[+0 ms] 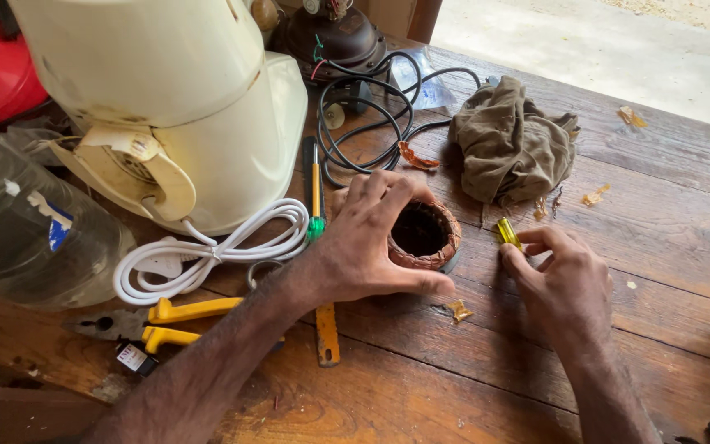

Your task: The person uses a yellow-handled screwdriver to pry and adjust copper windings on a motor stator coil. The hands repeatedly insert the tool between the windings and apply leverage to separate or reposition them.

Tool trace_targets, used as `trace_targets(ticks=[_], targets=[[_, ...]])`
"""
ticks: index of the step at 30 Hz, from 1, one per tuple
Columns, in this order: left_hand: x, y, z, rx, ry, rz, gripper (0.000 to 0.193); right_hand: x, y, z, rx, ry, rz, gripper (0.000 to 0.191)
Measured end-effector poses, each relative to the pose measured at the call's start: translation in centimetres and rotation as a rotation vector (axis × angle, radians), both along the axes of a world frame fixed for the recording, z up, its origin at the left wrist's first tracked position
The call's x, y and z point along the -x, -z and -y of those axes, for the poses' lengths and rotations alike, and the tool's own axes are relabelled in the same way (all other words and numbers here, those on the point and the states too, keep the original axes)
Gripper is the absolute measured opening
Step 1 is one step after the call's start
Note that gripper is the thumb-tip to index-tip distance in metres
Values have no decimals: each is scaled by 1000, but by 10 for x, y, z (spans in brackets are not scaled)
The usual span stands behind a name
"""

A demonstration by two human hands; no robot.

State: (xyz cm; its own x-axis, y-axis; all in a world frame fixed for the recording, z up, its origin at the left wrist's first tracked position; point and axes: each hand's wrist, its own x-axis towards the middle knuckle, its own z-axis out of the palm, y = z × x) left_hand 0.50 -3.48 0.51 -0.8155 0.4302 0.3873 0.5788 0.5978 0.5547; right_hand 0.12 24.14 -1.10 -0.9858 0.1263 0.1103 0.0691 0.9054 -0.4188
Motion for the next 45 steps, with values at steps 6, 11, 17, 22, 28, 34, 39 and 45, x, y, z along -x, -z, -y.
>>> trace_targets(ticks=[6, 11, 17, 22, 28, 34, 39, 45], targets=[[-3, -4, -2, 42, -19, -67, 79, -2, -2, -1, 252, -81, -110, 22], [-3, -5, 0, 33, 10, -44, 66, -8, -10, 1, 836, -147, -165, 52], [1, -9, 5, 26, 87, 16, 55, -13, -21, 5, 1258, -359, -252, 73], [2, -3, -1, 31, 71, -76, 54, -18, -19, 19, 1292, -321, -311, 65], [2, 9, -18, 84, 17, -250, 49, -19, -14, 25, 1181, -292, -384, 51], [1, 10, -14, 73, 21, -252, 49, -18, -10, 27, 1095, -320, -434, 43], [-1, 7, -9, 88, 17, -262, 47, -22, -14, 31, 925, -377, -468, 29], [-2, 6, -5, 78, 24, -241, 48, -27, -13, 43, 881, -505, -577, 26]])
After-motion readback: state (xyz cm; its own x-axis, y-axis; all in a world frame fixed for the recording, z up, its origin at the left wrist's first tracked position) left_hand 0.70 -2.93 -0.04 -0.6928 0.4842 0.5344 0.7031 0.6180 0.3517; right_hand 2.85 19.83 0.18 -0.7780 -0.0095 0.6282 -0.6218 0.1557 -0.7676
